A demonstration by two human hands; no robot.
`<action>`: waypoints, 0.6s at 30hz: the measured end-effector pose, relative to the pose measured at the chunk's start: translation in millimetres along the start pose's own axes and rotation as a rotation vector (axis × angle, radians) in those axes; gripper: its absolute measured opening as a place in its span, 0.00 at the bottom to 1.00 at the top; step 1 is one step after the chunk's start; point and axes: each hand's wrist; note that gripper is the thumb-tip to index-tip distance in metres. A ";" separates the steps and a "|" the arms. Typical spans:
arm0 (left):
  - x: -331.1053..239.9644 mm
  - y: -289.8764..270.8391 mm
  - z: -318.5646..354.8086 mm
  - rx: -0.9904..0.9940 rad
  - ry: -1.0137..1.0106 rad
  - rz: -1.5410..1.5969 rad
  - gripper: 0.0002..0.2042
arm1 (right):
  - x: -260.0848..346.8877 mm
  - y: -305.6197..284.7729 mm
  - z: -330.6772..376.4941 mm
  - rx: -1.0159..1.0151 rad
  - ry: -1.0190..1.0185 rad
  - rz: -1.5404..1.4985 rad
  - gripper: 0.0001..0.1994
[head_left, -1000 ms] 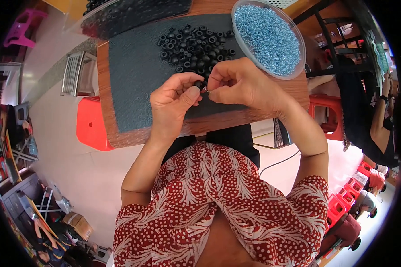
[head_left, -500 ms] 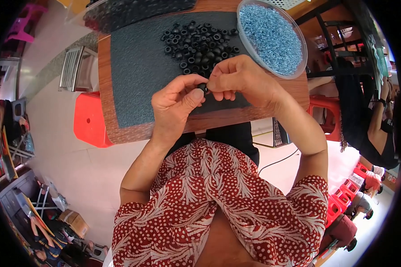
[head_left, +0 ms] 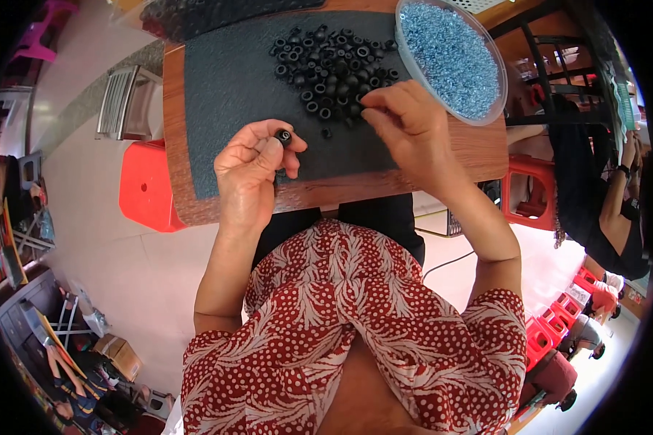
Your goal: The person moves black components from a container onto a mat and inserts small pins from a dish into the components by hand.
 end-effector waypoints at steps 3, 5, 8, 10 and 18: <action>4.0 -2.8 0.1 0.000 0.003 -0.008 0.10 | -3.1 7.5 5.1 0.044 -0.133 0.147 0.08; 5.6 -2.1 1.3 -0.002 -0.007 0.005 0.10 | -3.8 13.1 10.4 0.062 -0.165 0.183 0.09; 6.5 -0.6 0.5 -0.002 -0.011 0.025 0.09 | -0.7 25.6 17.9 0.057 -0.213 0.240 0.09; 7.1 -0.2 0.5 -0.002 -0.008 0.032 0.08 | 1.0 37.5 20.1 0.048 -0.254 0.312 0.09; 9.4 3.1 0.8 -0.013 -0.016 -0.004 0.07 | -7.6 57.4 20.9 0.034 -0.333 0.408 0.10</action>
Point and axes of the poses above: each hand's wrist, its own z-axis away from the middle knuckle, its own y-axis out of the palm, x = y × z, and after that the axes turned 12 degrees about -z, right-handed
